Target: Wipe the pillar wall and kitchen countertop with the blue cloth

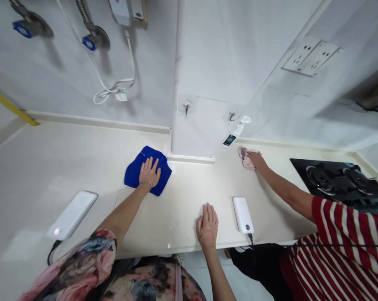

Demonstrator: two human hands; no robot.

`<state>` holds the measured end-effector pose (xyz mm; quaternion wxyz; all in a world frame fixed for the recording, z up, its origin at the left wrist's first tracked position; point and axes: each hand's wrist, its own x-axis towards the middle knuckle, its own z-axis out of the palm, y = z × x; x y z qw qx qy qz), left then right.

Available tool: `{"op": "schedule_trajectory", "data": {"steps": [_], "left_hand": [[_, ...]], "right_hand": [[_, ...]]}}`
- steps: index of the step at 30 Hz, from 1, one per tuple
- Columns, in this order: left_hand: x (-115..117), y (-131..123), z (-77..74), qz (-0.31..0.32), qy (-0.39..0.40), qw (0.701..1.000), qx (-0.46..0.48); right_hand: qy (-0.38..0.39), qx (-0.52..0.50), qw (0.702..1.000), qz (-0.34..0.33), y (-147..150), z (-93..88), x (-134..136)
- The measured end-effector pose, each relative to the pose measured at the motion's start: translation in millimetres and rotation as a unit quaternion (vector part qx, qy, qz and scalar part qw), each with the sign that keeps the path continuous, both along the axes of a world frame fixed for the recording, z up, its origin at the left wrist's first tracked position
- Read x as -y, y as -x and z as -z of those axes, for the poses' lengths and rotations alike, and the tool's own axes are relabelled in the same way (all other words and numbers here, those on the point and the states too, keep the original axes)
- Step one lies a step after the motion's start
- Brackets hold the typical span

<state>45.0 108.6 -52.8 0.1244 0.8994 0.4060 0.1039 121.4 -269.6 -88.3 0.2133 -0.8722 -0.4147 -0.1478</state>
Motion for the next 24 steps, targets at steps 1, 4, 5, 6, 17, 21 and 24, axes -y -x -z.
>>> {"op": "schedule_trajectory", "data": {"steps": [1, 4, 5, 6, 17, 21, 24], "left_hand": [[-9.7, -7.4, -0.3, -0.006, 0.000, 1.000, 0.005], [-38.1, -27.8, -0.8, 0.004, -0.001, 1.000, 0.013], [-47.0, -34.0, -0.5, 0.016, -0.004, 1.000, 0.015], [-55.3, -39.7, 0.0, 0.032, -0.007, 0.999, 0.017], [-123.2, -88.9, 6.4, 0.140, -0.005, 0.989, 0.048], [-142.5, -107.2, 3.4, 0.131, 0.010, 0.990, 0.048], [-151.1, -119.1, 0.3, 0.112, 0.011, 0.991, 0.066]], "right_hand": [[0.003, 0.000, 1.000, -0.002, 0.0, -0.3, 0.0], [0.004, -0.001, 1.000, -0.004, 0.3, -1.3, -0.4], [0.003, -0.002, 1.000, -0.003, 0.4, -1.6, -0.6], [0.004, -0.003, 1.000, -0.002, 0.6, -1.8, -0.8], [0.025, -0.025, 0.999, 0.011, 2.9, -9.5, -2.8], [0.029, -0.023, 0.999, 0.009, 3.3, -9.3, -3.1], [0.035, -0.023, 0.999, 0.012, 3.2, -9.5, -3.5]]}}
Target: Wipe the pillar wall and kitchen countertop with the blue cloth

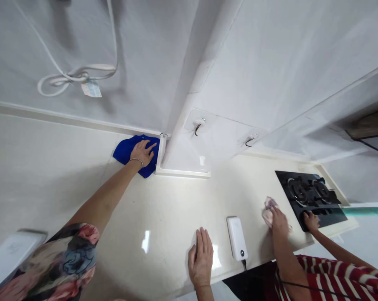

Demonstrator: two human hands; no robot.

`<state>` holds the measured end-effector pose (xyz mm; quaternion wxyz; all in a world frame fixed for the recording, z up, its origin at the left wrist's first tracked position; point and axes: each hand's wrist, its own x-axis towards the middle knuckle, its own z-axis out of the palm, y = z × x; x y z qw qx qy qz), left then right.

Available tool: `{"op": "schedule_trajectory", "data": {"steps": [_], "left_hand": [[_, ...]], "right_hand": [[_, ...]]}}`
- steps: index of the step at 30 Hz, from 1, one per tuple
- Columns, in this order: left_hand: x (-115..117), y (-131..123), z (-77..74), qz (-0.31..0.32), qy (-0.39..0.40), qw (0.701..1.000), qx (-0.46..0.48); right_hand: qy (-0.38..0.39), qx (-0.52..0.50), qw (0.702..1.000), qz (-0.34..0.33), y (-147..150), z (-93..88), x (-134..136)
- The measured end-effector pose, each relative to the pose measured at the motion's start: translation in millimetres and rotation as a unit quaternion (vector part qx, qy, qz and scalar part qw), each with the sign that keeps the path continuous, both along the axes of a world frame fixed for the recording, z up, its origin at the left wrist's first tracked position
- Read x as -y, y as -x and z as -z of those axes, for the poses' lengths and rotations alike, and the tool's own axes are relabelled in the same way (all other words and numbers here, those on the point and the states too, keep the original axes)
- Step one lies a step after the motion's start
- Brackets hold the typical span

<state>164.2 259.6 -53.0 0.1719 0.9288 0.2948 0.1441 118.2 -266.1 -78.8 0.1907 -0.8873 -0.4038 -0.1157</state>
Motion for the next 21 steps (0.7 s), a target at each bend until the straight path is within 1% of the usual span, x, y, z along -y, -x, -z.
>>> {"op": "schedule_trajectory", "data": {"steps": [5, 9, 12, 16, 21], "left_hand": [[0.1, -6.9, -2.1, -0.023, -0.010, 0.999, 0.048], [11.9, -0.3, -1.7, -0.036, 0.002, 0.999, 0.035], [25.0, 12.3, -1.3, -0.046, 0.006, 0.999, 0.007], [45.7, 37.0, -0.6, -0.034, -0.007, 0.999, -0.016], [82.9, 70.5, 1.6, -0.028, -0.004, 1.000, -0.002]], "right_hand": [[0.001, 0.002, 1.000, 0.005, -1.4, 0.0, -1.2], [-0.005, 0.012, 1.000, 0.004, -3.4, 2.0, -1.1], [-0.013, 0.020, 1.000, 0.001, -4.2, 3.9, -0.4], [-0.019, 0.025, 1.000, -0.001, -4.1, 6.1, 0.3], [-0.019, 0.026, 0.999, -0.002, -6.1, 10.3, 1.0]]}}
